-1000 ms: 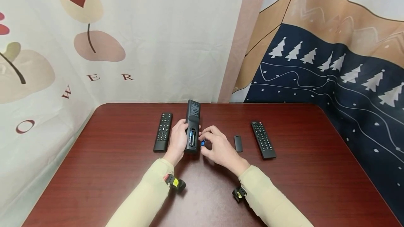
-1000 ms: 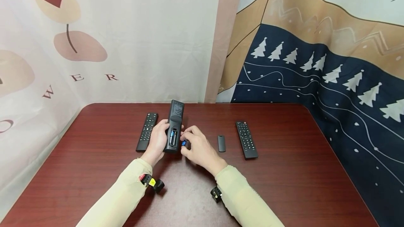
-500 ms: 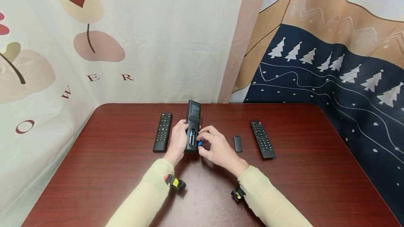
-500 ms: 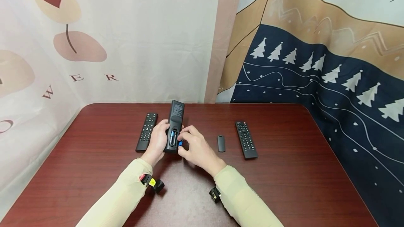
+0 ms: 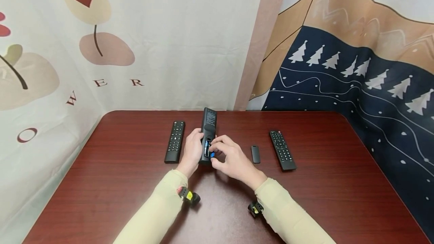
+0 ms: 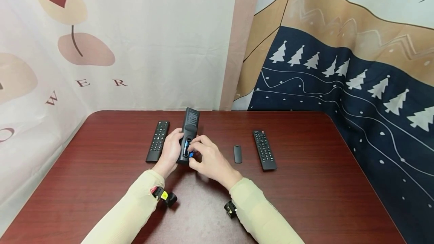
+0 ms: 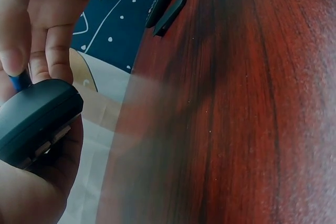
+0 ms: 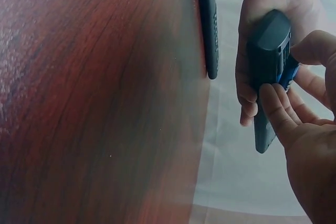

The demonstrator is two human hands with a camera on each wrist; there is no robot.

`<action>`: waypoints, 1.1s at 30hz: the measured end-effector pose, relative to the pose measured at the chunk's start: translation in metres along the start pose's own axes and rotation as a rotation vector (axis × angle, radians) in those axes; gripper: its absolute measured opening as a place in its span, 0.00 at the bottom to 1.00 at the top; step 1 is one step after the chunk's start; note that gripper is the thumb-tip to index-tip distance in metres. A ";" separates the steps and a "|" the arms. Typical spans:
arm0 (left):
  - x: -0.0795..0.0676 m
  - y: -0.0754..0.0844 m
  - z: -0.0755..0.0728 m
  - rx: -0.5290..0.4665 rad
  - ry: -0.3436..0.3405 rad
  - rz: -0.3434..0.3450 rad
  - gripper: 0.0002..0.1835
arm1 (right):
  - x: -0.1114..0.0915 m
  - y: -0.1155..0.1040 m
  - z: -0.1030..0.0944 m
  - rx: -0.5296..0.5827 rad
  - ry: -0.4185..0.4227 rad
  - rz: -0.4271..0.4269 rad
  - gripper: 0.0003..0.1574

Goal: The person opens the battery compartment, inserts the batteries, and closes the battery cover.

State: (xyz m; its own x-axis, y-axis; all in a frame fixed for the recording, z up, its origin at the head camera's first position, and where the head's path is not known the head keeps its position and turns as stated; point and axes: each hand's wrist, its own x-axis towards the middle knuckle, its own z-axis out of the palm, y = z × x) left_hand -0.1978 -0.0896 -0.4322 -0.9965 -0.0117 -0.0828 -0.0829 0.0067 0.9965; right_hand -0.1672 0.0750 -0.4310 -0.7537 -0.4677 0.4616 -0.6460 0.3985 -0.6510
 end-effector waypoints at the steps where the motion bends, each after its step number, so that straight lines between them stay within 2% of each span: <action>1: 0.000 0.000 0.000 0.001 0.000 -0.002 0.21 | 0.000 0.000 0.000 0.001 0.001 -0.005 0.12; 20: -0.001 -0.002 0.003 0.030 0.015 -0.017 0.20 | -0.001 0.001 0.002 0.012 -0.016 -0.023 0.12; 33: -0.001 -0.003 0.001 0.041 -0.009 -0.018 0.21 | -0.001 0.001 0.003 0.008 -0.021 -0.029 0.13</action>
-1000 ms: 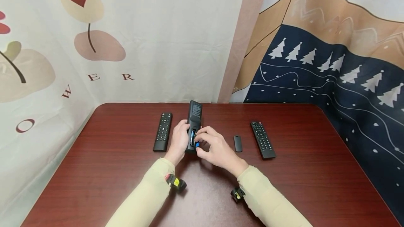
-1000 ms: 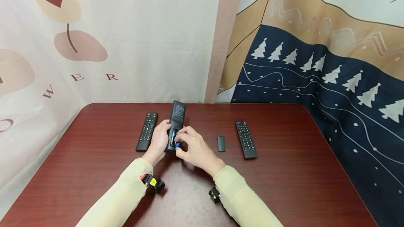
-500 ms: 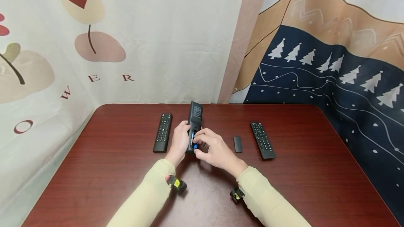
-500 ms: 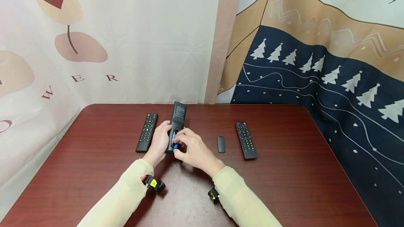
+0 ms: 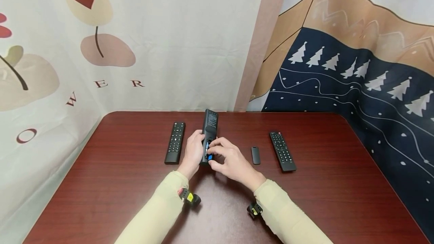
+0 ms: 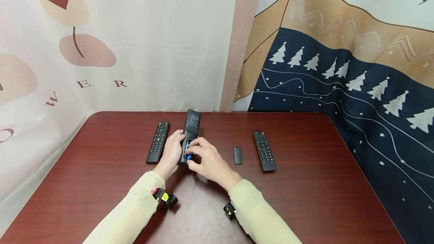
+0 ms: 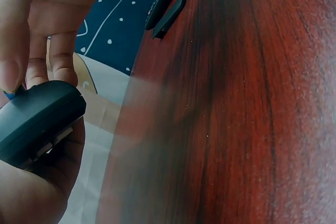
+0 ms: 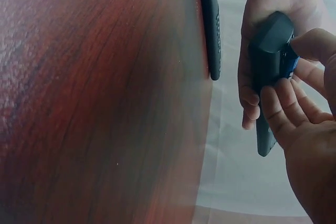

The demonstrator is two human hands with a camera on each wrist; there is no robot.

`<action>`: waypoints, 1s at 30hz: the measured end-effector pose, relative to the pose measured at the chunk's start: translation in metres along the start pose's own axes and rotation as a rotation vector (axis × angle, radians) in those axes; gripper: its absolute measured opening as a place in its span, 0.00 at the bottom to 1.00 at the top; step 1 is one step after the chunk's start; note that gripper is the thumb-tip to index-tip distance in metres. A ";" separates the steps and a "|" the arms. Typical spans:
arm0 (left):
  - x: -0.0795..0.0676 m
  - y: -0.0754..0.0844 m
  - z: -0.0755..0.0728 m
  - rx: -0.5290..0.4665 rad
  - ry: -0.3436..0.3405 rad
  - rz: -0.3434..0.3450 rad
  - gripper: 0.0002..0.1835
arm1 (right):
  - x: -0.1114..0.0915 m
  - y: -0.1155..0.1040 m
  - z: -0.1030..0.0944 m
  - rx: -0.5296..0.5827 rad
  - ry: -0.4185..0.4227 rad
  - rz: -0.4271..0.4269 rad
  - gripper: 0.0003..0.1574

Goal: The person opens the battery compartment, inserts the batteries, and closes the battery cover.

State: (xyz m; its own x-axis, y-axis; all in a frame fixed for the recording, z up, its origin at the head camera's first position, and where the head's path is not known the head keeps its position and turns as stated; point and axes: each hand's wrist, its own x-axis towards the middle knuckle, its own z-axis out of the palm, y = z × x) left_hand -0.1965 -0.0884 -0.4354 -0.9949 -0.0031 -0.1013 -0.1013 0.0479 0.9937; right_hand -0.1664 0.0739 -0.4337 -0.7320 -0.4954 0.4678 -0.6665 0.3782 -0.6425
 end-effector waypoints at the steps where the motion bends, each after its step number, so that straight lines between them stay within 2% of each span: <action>1: 0.000 0.000 0.000 0.001 0.002 0.000 0.21 | 0.000 0.000 0.000 0.001 0.000 0.002 0.13; 9: 0.001 0.001 0.000 0.006 0.035 -0.001 0.20 | 0.000 0.000 0.001 -0.007 0.015 0.015 0.13; 20: 0.002 -0.001 0.000 -0.020 0.018 0.006 0.20 | -0.001 -0.002 0.001 0.037 0.008 0.023 0.10; 30: 0.001 -0.001 0.000 -0.006 0.005 -0.006 0.21 | 0.000 0.003 0.004 0.044 0.056 0.025 0.11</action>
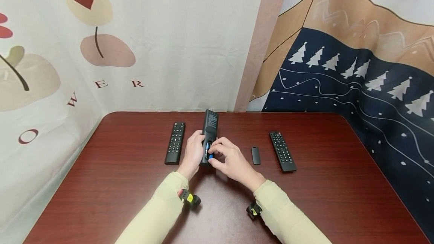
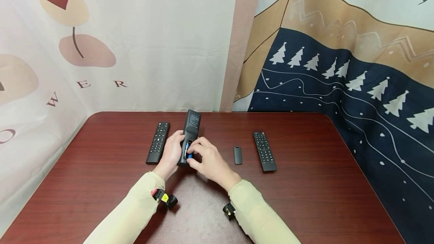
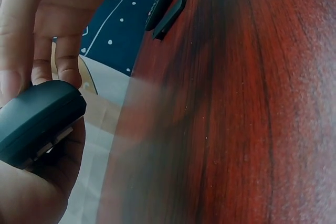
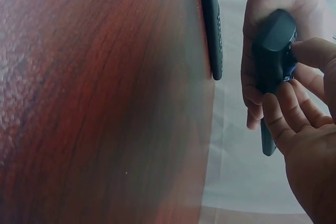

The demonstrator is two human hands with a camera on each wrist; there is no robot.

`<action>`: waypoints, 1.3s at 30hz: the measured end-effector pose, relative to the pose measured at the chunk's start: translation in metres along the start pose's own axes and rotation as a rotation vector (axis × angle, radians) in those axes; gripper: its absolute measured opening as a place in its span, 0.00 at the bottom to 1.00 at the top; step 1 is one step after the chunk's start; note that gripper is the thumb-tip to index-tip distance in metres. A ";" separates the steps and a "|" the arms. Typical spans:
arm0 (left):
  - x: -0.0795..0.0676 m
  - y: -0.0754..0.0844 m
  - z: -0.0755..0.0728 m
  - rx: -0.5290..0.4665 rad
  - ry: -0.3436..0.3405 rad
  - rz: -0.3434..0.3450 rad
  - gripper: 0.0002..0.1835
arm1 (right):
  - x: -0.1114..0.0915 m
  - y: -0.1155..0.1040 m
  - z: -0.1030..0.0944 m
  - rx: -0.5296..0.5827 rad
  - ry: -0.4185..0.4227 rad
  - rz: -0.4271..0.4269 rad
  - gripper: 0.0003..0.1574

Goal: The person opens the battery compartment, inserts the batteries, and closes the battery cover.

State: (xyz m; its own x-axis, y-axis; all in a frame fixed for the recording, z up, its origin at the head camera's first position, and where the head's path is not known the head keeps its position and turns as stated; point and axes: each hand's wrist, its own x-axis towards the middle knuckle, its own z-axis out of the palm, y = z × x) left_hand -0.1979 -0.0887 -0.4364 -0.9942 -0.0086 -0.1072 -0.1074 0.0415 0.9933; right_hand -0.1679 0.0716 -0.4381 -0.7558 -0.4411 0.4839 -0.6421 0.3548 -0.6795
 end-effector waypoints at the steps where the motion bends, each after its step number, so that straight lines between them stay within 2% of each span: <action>1: 0.000 0.000 0.000 -0.004 -0.001 -0.001 0.21 | 0.000 0.001 0.000 -0.003 0.007 0.001 0.11; 9: -0.001 0.002 0.001 -0.032 -0.015 -0.009 0.21 | -0.001 0.003 0.002 0.014 0.053 0.035 0.11; 16: -0.002 0.005 0.003 -0.040 0.002 0.002 0.20 | -0.002 0.005 0.003 0.056 0.092 0.082 0.13; 27: -0.001 0.005 0.003 -0.042 -0.007 0.002 0.21 | -0.002 0.003 0.005 0.078 0.116 0.169 0.12; 39: -0.003 0.007 0.005 -0.031 0.018 0.007 0.21 | 0.000 0.001 0.005 0.055 0.135 0.195 0.12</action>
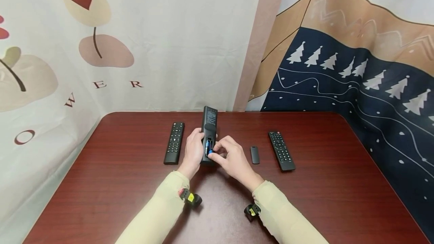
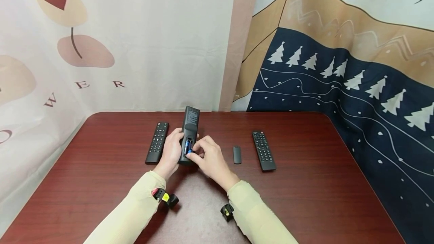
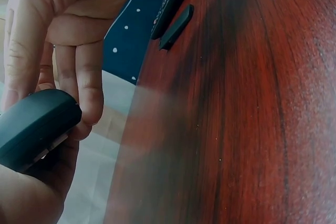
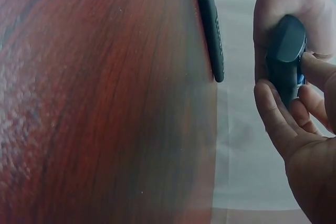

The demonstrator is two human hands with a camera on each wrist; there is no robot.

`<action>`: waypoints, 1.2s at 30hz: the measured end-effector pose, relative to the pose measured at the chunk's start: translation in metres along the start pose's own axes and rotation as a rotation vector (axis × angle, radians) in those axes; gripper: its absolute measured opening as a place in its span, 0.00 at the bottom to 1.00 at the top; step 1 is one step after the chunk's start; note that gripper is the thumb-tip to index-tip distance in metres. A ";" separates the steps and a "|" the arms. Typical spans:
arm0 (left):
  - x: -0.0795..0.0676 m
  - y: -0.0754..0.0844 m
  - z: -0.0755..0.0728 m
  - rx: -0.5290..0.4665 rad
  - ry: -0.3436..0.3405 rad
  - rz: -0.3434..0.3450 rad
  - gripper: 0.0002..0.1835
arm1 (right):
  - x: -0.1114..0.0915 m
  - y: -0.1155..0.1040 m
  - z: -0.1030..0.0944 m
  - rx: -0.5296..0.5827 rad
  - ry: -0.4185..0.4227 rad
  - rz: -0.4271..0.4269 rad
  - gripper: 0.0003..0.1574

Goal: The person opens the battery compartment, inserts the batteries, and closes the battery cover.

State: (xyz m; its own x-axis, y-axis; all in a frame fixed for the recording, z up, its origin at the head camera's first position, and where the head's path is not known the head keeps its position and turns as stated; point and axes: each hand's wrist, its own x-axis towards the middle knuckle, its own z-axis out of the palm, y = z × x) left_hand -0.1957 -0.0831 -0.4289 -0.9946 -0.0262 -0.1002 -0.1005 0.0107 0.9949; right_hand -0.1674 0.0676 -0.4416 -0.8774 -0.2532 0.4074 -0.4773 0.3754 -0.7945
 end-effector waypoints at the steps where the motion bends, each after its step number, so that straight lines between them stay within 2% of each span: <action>1: 0.000 0.000 0.000 0.000 0.000 0.002 0.21 | 0.000 0.000 0.000 0.002 0.001 0.003 0.12; 11: -0.001 0.000 0.002 -0.037 0.018 0.032 0.21 | 0.001 -0.003 0.001 0.003 0.019 0.013 0.13; 18: -0.002 0.002 0.003 -0.026 0.029 0.051 0.20 | 0.000 -0.004 0.001 0.003 0.048 0.035 0.15; 21: -0.003 0.003 0.004 -0.031 0.023 0.063 0.20 | 0.001 -0.004 0.002 0.018 0.059 0.068 0.16; 29: -0.003 0.004 0.008 -0.029 0.013 0.079 0.19 | 0.002 -0.006 0.001 0.083 0.091 0.231 0.17; 36: -0.005 0.002 0.009 -0.011 0.008 0.082 0.20 | 0.001 -0.006 -0.001 0.089 0.086 0.253 0.16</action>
State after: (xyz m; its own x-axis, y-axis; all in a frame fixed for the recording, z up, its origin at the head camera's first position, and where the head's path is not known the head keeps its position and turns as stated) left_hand -0.1916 -0.0737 -0.4267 -0.9993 -0.0334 -0.0180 -0.0181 0.0017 0.9998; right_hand -0.1656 0.0661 -0.4362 -0.9708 -0.0837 0.2249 -0.2399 0.3366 -0.9106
